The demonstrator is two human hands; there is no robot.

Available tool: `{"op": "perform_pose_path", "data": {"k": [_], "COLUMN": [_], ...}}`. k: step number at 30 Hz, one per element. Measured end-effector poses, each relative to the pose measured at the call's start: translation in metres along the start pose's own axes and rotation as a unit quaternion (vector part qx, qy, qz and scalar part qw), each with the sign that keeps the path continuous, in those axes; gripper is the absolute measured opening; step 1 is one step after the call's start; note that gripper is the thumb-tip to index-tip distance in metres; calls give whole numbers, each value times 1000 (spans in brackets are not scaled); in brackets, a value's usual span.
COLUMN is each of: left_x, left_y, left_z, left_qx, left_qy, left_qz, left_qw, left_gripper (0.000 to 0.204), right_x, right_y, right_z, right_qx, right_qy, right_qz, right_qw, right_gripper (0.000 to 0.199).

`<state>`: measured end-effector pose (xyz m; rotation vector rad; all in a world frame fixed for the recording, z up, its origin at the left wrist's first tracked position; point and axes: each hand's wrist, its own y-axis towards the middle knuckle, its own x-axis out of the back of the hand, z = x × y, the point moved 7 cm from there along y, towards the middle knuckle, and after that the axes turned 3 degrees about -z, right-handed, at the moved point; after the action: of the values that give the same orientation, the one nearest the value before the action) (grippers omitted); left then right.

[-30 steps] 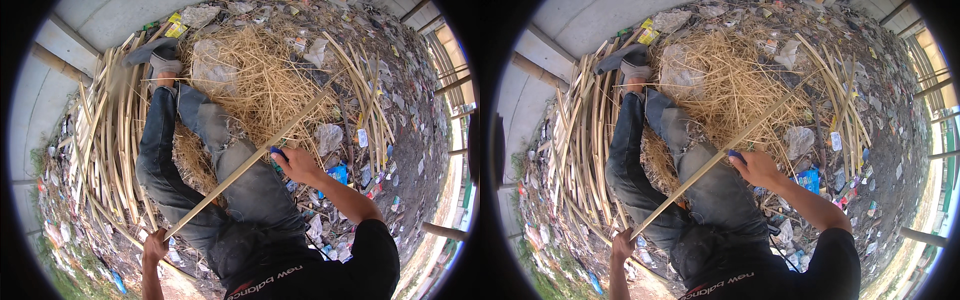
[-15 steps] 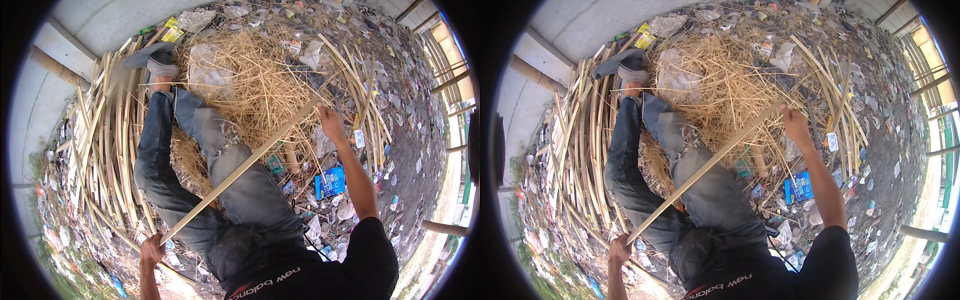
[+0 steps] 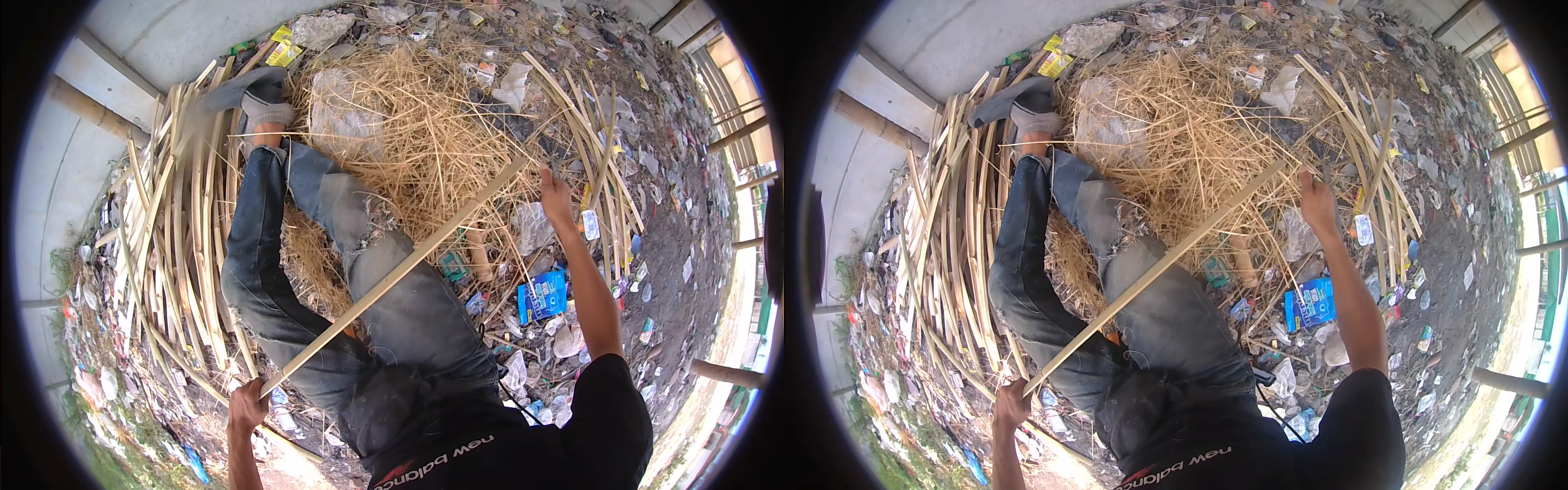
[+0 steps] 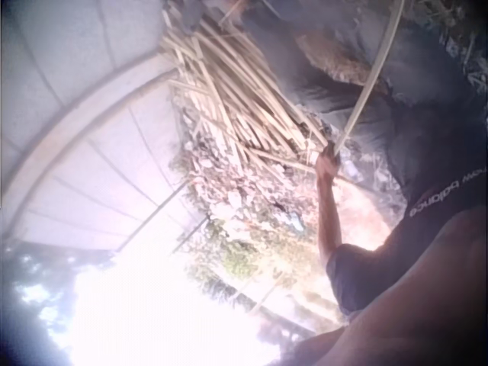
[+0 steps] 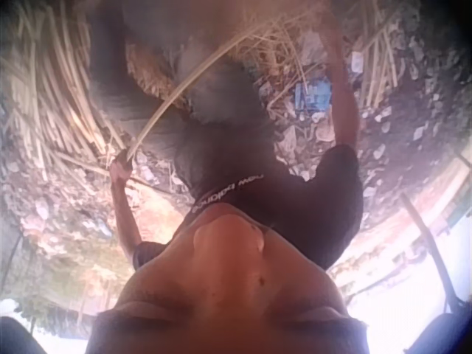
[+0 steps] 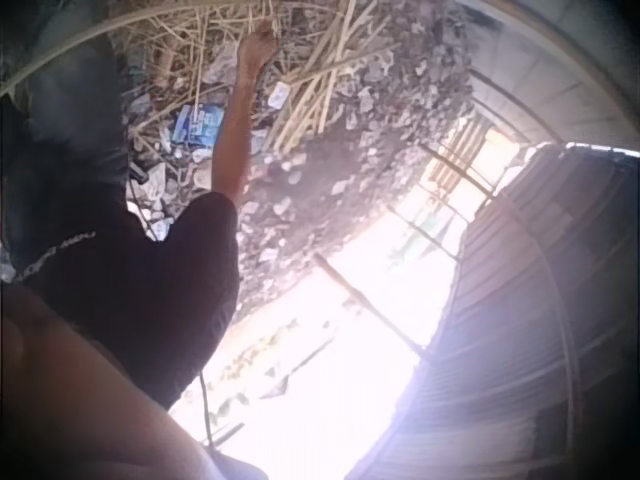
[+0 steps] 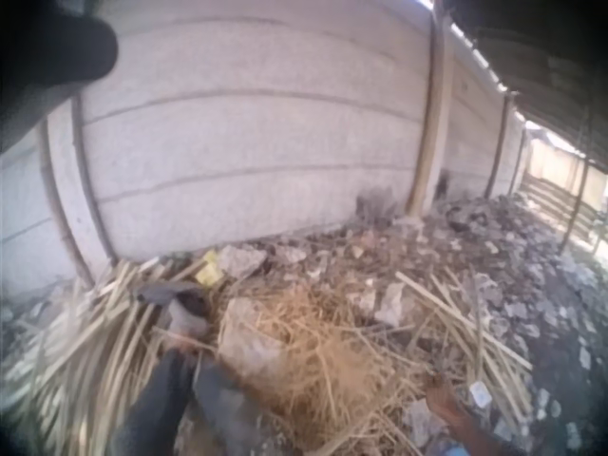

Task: The person sits on a pile of straw and debris, holding a long bamboo strip on their lap. They use a knife to shave thin strips off the bamboo, repeatedly scraping the blade along the length of the material to smooth or thin it.

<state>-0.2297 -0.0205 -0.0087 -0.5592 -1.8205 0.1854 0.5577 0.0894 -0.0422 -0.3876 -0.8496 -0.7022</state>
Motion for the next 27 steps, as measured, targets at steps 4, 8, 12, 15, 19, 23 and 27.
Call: {"op": "perform_pose_path", "data": {"k": [4, 8, 12, 15, 19, 23, 27], "left_x": [-8, -8, -30, -49, -57, -54, -53], "left_y": [7, 30, 60, 85, 116, 137, 145], "left_z": [-18, -82, -137, -170, -208, -228, -231], "left_qx": [6, 12, 116, 106, 91, 75, 62], "left_qy": [-68, -150, -312, -400, -445, -452, -441], "left_qz": [34, 135, 255, 281, 302, 301, 314], "left_qw": [997, 979, 908, 866, 838, 836, 839], "left_gripper": [16, 32, 47, 48, 50, 50, 47], "right_x": [46, 3, -47, -67, -90, -103, -105], "right_y": [32, -27, -122, -179, -229, -246, -249], "right_z": [-17, -1, 70, 119, 153, 167, 175], "right_qx": [22, 9, 109, 201, 314, 340, 339], "right_qy": [98, 260, 162, 116, 86, -28, -76], "right_qz": [-77, 96, 190, 266, 301, 294, 293], "right_qw": [992, 961, 962, 936, 896, 893, 891], "right_gripper": [71, 67, 55, 49, 47, 50, 53]}}
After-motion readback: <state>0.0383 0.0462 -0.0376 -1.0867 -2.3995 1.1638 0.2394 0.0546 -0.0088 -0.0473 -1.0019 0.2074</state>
